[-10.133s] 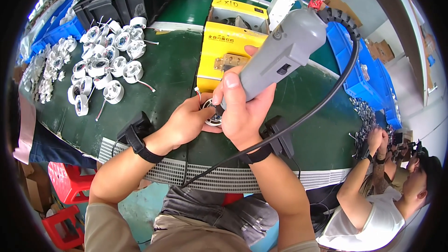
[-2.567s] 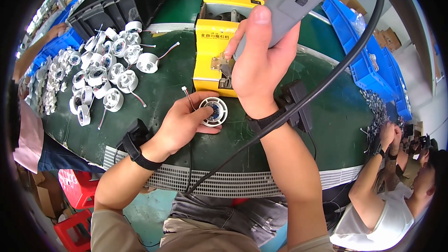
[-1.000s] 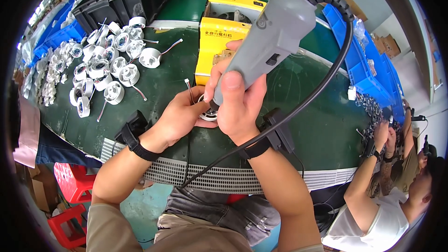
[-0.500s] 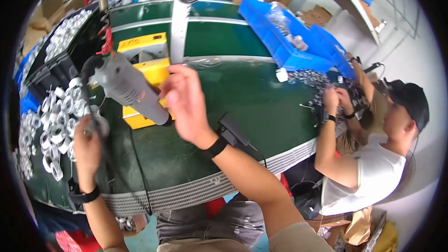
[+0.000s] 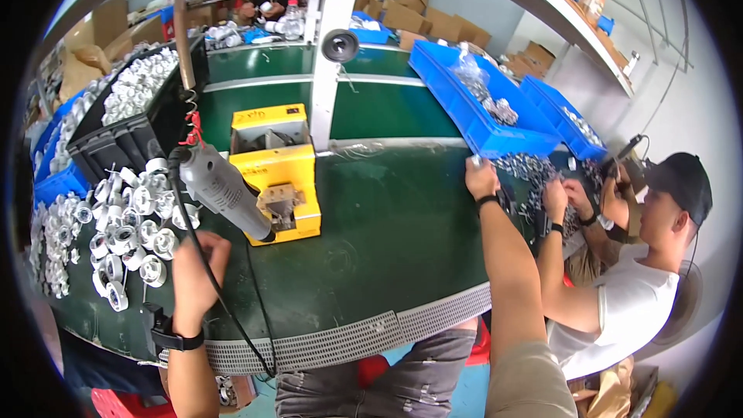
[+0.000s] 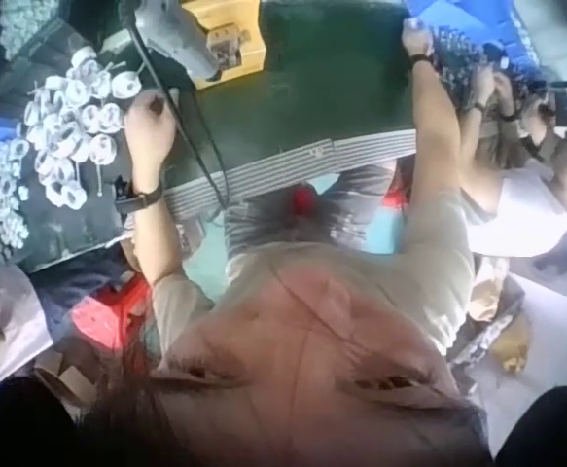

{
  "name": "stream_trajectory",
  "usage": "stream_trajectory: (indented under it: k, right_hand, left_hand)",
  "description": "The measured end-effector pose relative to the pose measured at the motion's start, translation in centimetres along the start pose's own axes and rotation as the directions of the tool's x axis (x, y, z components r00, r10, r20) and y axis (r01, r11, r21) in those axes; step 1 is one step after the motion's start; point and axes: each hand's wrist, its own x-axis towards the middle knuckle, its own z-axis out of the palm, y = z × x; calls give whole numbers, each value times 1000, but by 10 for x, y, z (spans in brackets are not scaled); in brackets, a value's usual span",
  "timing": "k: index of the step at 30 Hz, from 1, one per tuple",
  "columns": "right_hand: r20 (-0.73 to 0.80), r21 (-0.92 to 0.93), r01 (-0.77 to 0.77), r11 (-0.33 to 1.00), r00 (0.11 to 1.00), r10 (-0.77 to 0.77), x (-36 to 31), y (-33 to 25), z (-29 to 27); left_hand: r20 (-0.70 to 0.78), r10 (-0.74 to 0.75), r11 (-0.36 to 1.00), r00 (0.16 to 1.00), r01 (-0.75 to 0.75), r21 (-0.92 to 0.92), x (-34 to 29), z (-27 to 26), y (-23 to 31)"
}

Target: The person picks up a white plastic housing and a circuit board, fits the board into the housing by hand, and then uses a power tool to secure the components together. This process is repeated several times for additional housings and circuit boards.

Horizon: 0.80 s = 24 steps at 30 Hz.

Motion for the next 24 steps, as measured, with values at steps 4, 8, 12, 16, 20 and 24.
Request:
stream_trajectory:
  k: [4, 8, 12, 16, 20, 24]
  right_hand:
    - [-124, 325, 292, 900, 956, -265, -69, -54, -4]
    - [58, 753, 359, 551, 798, -600, -179, -128, -41]
    - [-166, 725, 689, 17, 198, -966, -252, -192, -65]
    - [-219, 717, 684, -137, 34, -975, -284, -221, -69]
    - [-123, 856, 517, 15, 233, -965, -285, -217, -69]
    - [417, 897, -266, 353, 240, -877, -278, -195, -72]
  left_hand:
    - [507, 16, 992, 862, -76, 98, -4, -4, 11]
    - [791, 96, 987, 604, 49, -156, -12, 14, 18]
    - [664, 194, 882, 722, 167, -440, -27, 41, 10]
    - [649, 219, 659, 729, 380, -649, -25, 49, 12]
    - [472, 131, 723, 872, 242, -647, -26, 53, 5]
    - [394, 261, 933, 881, -126, -336, -25, 43, 18]
